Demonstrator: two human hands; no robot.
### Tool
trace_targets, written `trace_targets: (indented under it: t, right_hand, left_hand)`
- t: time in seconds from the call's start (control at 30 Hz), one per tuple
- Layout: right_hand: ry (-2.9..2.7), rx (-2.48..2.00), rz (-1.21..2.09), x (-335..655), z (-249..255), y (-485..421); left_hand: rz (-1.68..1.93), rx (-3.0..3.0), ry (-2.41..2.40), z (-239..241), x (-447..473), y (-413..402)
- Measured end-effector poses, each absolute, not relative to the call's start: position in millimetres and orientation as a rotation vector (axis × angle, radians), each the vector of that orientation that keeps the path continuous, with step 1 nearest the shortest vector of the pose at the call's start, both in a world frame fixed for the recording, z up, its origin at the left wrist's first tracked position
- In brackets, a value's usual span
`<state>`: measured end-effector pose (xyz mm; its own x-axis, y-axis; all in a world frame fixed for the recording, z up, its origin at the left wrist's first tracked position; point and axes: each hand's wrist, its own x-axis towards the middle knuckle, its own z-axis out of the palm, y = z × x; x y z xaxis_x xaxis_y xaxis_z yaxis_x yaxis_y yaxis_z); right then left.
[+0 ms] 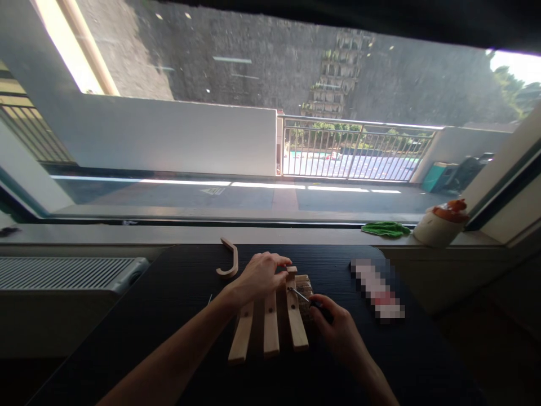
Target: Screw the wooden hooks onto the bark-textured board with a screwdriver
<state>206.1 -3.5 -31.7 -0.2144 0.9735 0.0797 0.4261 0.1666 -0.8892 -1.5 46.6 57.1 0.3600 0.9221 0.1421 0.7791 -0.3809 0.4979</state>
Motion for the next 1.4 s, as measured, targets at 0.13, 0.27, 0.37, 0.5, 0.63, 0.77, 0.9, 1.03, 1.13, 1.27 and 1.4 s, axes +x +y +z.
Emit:
trace_targets:
  t: [0.13, 0.27, 0.37, 0.5, 0.63, 0.77, 0.9, 1.03, 1.13, 1.27, 1.4]
  right_hand:
    - [-1.738, -1.342, 0.993, 207.8, -30.1, -3.5]
    - [-1.753, -1.353, 1.005, 209.2, -28.3, -4.2]
    - [-1.758, -1.370, 1.006, 209.2, -26.9, -4.8]
    - [-1.751, -1.385, 0.984, 208.8, -25.8, -4.3]
    - [-1.752, -1.369, 0.980, 208.0, -28.7, -3.1]
    - [-1.726, -1.343, 0.985, 207.6, -32.1, -2.7]
    - [-1.739, -1.326, 1.026, 210.0, -22.4, -5.4]
    - [-1.741, -1.315, 1.046, 211.4, -8.0, -8.3]
    - [-1.728, -1.363, 1.023, 210.5, -4.6, -8.4]
    - [-1.734, -1.412, 0.957, 211.3, -8.7, -6.3]
    - [-1.740, -1.400, 0.915, 213.1, -14.6, -4.3]
  left_hand:
    - [0.762, 2.236, 1.562, 66.8, -7.5, 31.0]
    - [0.593, 2.106, 1.495, 66.3, -14.5, 12.5]
    - [0.471, 2.044, 1.486, 55.5, -13.2, 7.0]
    - [0.410, 2.031, 1.506, 43.1, -3.6, 10.6]
    - [0.445, 2.044, 1.494, 39.3, 4.3, 17.6]
    - [0.467, 2.044, 1.503, 36.4, 8.8, 22.4]
    - [0.479, 2.049, 1.535, 33.6, 12.7, 26.7]
    - [0.481, 2.054, 1.542, 33.0, 15.0, 30.1]
    - [0.478, 2.060, 1.541, 32.9, 15.4, 31.2]
    - [0.459, 2.079, 1.550, 33.1, 15.9, 31.1]
    - [0.428, 2.066, 1.558, 35.6, 17.6, 30.2]
